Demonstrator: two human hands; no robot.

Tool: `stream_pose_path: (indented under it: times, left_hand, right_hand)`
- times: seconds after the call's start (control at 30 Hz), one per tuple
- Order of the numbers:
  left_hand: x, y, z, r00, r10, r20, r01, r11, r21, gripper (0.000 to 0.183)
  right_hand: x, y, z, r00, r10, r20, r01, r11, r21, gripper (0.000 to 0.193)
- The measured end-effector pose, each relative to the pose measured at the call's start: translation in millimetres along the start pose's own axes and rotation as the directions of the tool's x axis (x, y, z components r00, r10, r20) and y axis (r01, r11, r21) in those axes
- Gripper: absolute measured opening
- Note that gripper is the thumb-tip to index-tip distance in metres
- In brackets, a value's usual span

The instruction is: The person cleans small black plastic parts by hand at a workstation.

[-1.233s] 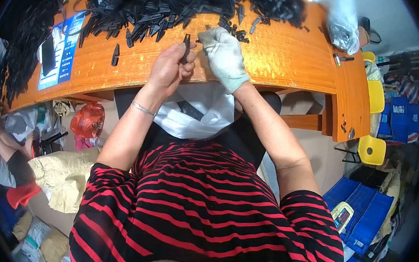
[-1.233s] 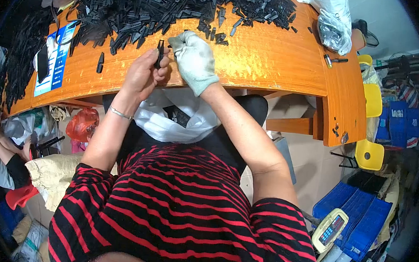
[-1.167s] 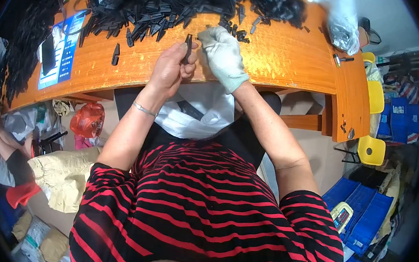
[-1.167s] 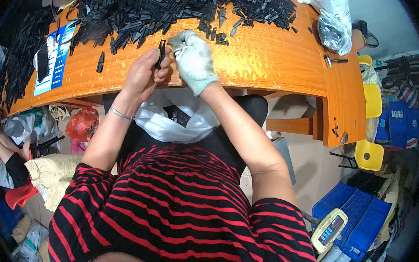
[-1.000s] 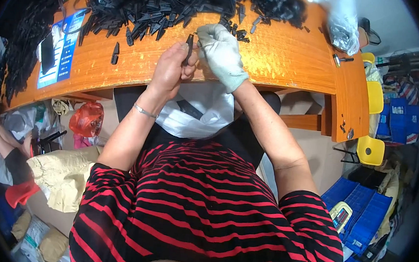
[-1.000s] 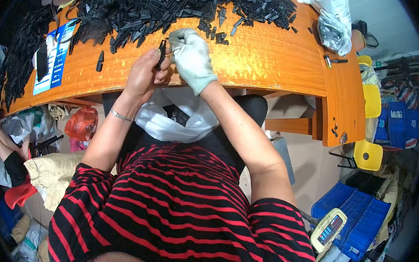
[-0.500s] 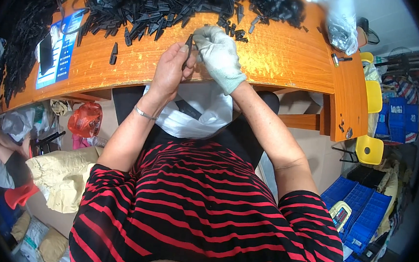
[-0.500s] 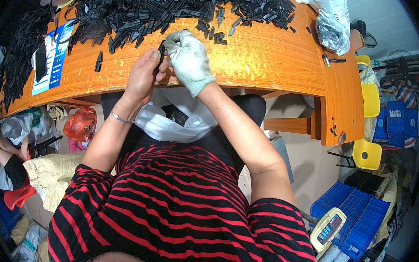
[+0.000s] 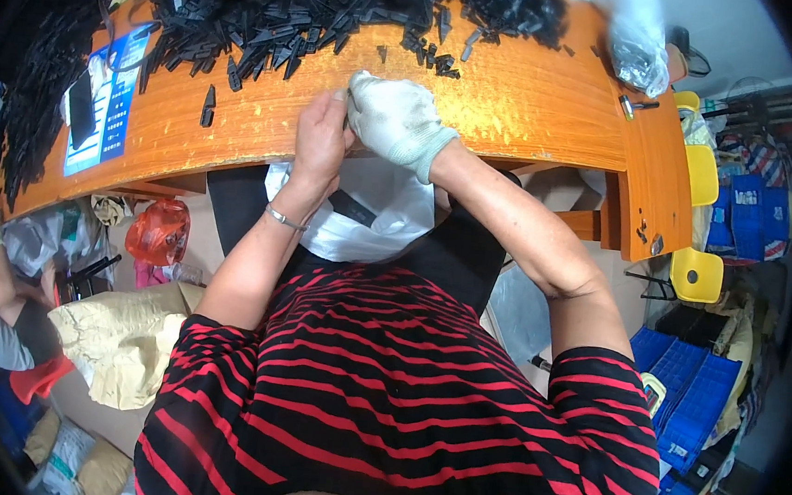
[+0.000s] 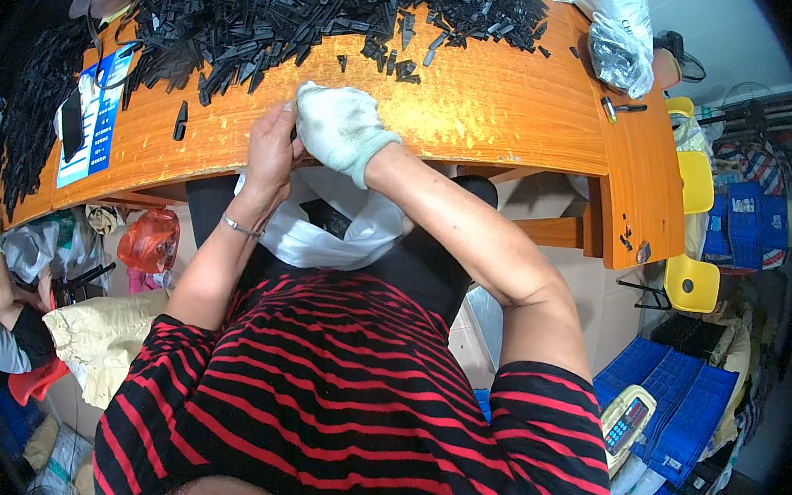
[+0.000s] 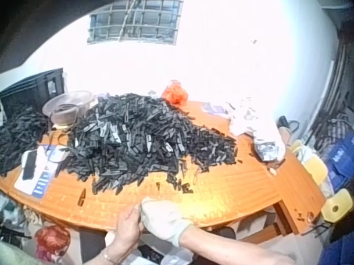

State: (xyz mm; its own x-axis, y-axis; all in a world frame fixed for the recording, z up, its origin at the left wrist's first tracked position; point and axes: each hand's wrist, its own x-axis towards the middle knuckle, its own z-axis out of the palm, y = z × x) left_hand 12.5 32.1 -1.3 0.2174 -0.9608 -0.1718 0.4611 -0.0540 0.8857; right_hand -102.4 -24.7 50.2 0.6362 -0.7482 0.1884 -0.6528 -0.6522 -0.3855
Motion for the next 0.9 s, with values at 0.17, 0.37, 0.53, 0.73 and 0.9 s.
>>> stream_pose_path:
  times: [0.17,0.37,0.53,0.73,0.9]
  left_hand:
    - [-0.5,1.8,8.3,0.984,-0.160,-0.073,0.152,0.983,-0.106,0.030]
    - [13.6,-0.5,0.1,0.978,-0.209,-0.001,0.209,0.978,-0.003,0.031]
    - [12.9,20.4,4.7,0.974,-0.171,0.148,0.169,0.985,0.026,0.029]
    - [-7.6,11.5,-14.9,0.967,-0.220,0.132,0.226,0.974,-0.033,0.025]
    - [-14.7,14.1,-6.9,0.938,-0.256,0.233,0.286,0.952,-0.107,0.028]
  right_hand:
    - [-7.6,6.3,2.1,0.999,-0.036,0.032,0.036,0.999,-0.004,0.019]
    - [-10.5,8.4,-4.5,0.991,0.125,0.038,-0.128,0.990,0.067,0.021]
    - [-5.5,1.2,-30.4,0.939,0.345,0.000,-0.306,0.832,0.463,0.029]
    - [-15.1,48.6,-19.0,0.929,0.243,0.280,-0.368,0.695,0.618,0.040]
    - [-21.0,32.5,-9.1,0.884,0.315,0.346,-0.428,0.243,0.870,0.031]
